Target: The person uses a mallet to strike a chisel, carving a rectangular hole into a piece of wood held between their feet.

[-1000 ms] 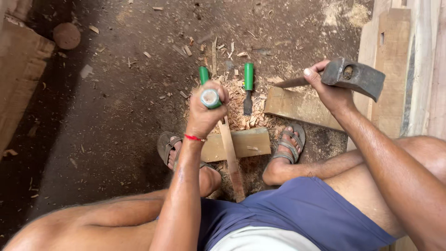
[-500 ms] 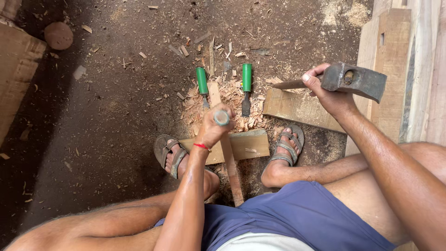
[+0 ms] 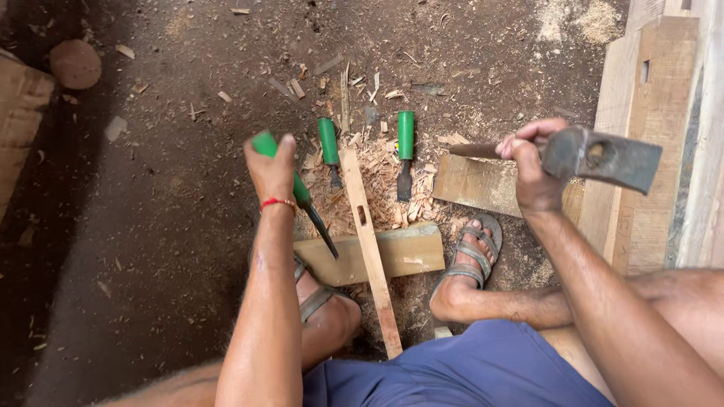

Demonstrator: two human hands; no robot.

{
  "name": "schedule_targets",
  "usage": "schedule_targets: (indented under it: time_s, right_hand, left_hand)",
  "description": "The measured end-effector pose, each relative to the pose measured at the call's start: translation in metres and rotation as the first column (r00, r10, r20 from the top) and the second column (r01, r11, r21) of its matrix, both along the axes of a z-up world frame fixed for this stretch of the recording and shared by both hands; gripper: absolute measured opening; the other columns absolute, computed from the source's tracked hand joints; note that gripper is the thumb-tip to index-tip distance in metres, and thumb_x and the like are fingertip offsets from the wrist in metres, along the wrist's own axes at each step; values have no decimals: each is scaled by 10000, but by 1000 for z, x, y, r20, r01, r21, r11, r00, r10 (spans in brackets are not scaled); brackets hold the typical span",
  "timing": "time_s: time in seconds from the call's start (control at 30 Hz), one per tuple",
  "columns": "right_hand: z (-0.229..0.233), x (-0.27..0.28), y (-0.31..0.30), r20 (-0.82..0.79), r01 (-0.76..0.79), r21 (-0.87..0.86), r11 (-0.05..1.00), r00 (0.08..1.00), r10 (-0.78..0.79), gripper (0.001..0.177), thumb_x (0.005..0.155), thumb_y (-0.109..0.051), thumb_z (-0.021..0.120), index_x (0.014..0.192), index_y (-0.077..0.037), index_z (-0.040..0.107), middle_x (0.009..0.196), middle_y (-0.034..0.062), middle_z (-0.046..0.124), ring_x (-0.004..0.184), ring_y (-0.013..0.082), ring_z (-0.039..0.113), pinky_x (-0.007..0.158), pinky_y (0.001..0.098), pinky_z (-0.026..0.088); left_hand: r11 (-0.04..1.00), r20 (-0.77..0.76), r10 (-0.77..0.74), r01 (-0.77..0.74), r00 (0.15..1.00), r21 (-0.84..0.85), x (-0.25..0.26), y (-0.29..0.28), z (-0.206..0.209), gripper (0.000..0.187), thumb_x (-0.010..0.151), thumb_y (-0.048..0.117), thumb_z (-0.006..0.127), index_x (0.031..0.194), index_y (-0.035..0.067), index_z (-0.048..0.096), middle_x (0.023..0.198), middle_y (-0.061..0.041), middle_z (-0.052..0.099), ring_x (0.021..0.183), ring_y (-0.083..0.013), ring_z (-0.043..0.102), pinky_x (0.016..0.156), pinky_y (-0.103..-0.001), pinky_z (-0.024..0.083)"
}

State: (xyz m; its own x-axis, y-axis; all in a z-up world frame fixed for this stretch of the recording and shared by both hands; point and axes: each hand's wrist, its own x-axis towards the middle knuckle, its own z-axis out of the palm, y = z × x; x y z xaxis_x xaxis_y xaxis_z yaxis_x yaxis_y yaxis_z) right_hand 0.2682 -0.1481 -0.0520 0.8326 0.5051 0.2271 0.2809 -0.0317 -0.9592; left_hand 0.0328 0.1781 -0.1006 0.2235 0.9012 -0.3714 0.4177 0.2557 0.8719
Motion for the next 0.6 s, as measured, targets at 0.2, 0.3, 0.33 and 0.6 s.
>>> schedule_targets:
  time_s: [0.2,0.3,0.33,0.6]
  right_hand:
    - [-9,9,-6,-18,29,53,998,999,-28,121,1058,45,495,1145,-30,458,819,114,595,747,196,670,752,370,644]
    - [-10,19,-9,-68,42,105,994,997,-35,124,1059,61,482,1140,-28,450,811,108,575,722,207,657,773,397,646]
    - [-9,24,-10,-73,55,106,993,996,-47,131,1055,68,477,1139,-27,447,807,106,565,717,213,655,772,407,648]
    - [-1,36,-12,-114,111,60,992,988,-103,147,1023,68,427,1133,-29,416,750,95,479,667,224,600,741,411,593]
  left_hand:
    - [961,-361,8,93,933,261,-11,-31,-125,678,739,181,825,1308,32,489,1163,-196,593,884,-332,665,758,-495,579]
    - [801,-439,23,246,898,545,-19,-43,-133,555,815,163,740,1313,35,531,1202,-201,624,991,-339,701,846,-491,587]
    - [767,-426,7,269,905,583,-18,-48,-125,470,882,157,672,1320,43,549,1204,-189,646,1016,-322,720,859,-471,595]
    - [665,-37,-575,440,817,-604,-1,-44,-100,721,971,627,387,1064,-12,708,756,-176,753,586,-294,697,525,-412,592]
